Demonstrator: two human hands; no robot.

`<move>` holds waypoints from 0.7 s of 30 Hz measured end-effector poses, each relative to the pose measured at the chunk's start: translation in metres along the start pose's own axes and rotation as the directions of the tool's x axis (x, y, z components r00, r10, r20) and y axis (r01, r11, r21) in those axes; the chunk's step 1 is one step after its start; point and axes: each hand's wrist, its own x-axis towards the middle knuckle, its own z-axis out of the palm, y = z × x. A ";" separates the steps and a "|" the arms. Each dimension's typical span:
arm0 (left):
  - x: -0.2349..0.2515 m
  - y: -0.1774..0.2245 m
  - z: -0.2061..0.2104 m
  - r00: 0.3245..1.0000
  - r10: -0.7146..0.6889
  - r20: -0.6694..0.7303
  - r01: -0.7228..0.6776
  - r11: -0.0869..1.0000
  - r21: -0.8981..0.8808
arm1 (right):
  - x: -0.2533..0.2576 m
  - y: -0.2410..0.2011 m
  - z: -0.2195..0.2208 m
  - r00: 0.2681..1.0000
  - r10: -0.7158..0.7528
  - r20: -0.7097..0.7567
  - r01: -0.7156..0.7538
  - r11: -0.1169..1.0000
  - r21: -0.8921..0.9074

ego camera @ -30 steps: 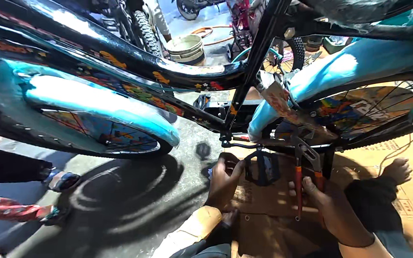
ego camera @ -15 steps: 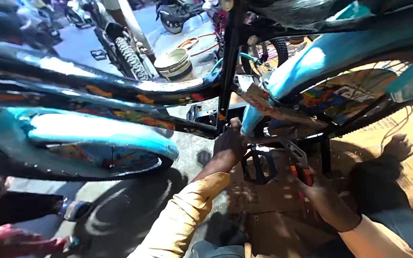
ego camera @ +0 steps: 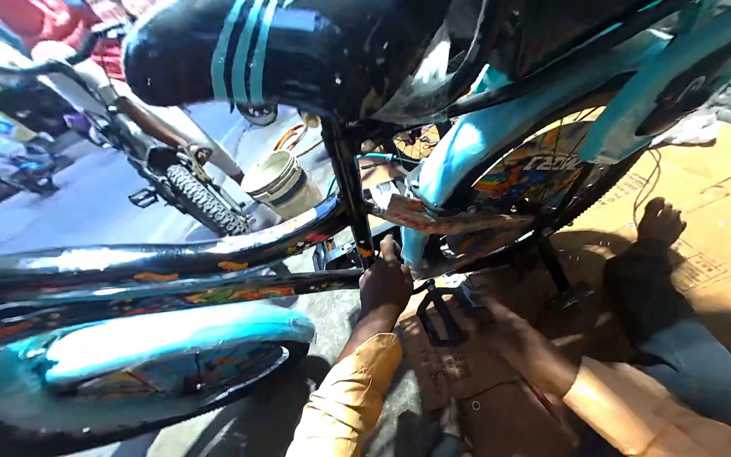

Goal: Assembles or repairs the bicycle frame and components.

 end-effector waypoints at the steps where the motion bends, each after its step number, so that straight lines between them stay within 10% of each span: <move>1: 0.003 0.001 0.000 1.000 -0.003 -0.002 0.003 1.000 0.011 | 0.004 -0.005 0.012 1.000 -0.009 0.010 0.008 0.997 0.079; 8: 0.007 -0.003 0.001 0.999 0.024 0.027 -0.027 0.995 0.095 | 0.028 0.036 0.047 0.983 0.011 -0.185 0.035 0.970 0.241; 14: 0.004 -0.002 -0.003 0.999 0.001 0.053 -0.009 0.990 0.144 | 0.050 0.082 0.091 0.988 0.067 -0.138 -0.091 0.980 -0.178; 21: 0.007 0.013 -0.005 0.992 -0.055 0.111 0.034 0.982 0.186 | 0.061 0.086 0.149 0.984 0.176 -0.005 -0.171 0.951 -0.259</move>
